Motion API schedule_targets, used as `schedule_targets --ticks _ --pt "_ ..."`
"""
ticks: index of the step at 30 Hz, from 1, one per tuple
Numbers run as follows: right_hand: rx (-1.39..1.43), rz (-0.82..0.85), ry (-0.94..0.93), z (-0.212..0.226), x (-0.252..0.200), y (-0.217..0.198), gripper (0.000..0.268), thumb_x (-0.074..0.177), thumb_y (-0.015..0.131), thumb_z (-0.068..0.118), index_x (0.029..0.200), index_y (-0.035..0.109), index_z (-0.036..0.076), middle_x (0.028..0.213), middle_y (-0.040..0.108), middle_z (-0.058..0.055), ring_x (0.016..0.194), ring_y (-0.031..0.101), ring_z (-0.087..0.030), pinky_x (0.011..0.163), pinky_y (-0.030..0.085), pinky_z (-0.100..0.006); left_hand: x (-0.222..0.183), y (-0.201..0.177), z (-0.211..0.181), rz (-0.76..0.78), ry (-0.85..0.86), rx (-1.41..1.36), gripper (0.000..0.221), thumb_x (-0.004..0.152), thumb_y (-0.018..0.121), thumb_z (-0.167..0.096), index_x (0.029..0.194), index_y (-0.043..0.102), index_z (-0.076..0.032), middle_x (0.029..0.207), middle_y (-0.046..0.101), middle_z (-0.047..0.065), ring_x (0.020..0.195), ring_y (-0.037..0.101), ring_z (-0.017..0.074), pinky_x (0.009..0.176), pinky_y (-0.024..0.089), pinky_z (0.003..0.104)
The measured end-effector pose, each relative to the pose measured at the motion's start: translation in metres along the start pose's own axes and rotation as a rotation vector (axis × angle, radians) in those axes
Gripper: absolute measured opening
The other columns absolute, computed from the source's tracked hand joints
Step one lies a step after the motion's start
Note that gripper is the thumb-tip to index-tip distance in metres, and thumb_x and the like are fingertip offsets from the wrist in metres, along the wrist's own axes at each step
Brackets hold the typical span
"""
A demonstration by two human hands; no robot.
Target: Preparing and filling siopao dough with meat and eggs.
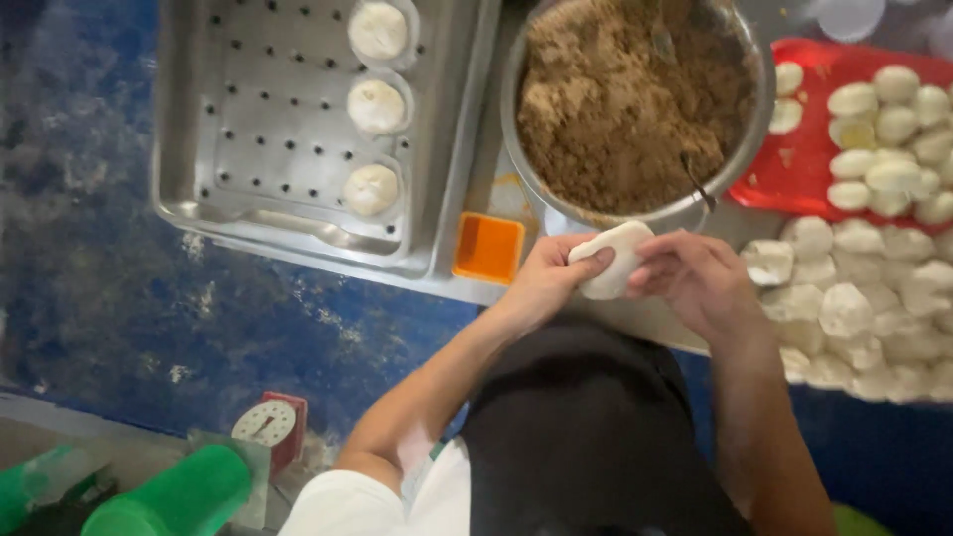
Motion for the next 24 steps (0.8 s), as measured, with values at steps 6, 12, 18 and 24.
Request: schedule_targets --ticks 6,12,18,24 --pt "-0.657 -0.488 -0.189 0.027 0.008 0.015 0.024 0.113 0.053 0.012 0.122 0.065 -0.008 0.103 0.071 -0.018 0.092 0.071 -0.024 0.088 0.058 -0.037 0.017 -0.033 0.005 -0.182 0.049 -0.542 0.034 0.094 0.068 -0.021 0.118 0.069 0.004 0.107 0.077 0.012 0.096 0.076 0.0204 0.088 0.060 0.034" --pt "-1.198 -0.555 -0.464 0.036 0.021 0.083 0.018 0.118 0.052 0.005 0.127 0.063 -0.007 0.112 0.070 -0.018 0.109 0.071 -0.023 0.098 0.058 -0.033 0.011 -0.031 0.007 -0.189 0.142 -0.014 0.036 0.096 0.077 -0.012 0.125 0.068 0.006 0.112 0.075 0.013 0.098 0.072 0.0181 0.087 0.061 0.035" --pt "-1.562 -0.489 -0.423 0.054 0.044 0.080 0.028 0.105 0.056 0.010 0.131 0.066 0.002 0.120 0.072 -0.018 0.104 0.072 -0.026 0.090 0.058 -0.036 0.008 -0.005 0.020 0.023 0.057 -0.015 0.033 0.104 0.072 -0.015 0.130 0.068 0.005 0.115 0.073 0.012 0.105 0.069 0.0159 0.092 0.057 0.033" --pt "-1.972 -0.728 -0.281 0.080 0.040 -0.014 0.040 0.108 0.066 0.024 0.138 0.063 -0.001 0.126 0.066 -0.030 0.110 0.064 -0.043 0.093 0.051 -0.051 0.026 -0.018 -0.005 -0.091 -0.120 0.034 0.045 0.098 0.069 -0.030 0.131 0.066 0.001 0.111 0.075 0.010 0.099 0.072 0.0163 0.090 0.058 0.032"
Point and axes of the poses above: each hand's wrist, its own x-axis towards the middle knuckle, its own y-axis out of the palm, z = x × y, the point moved 7 cm from there along x, towards the middle knuckle
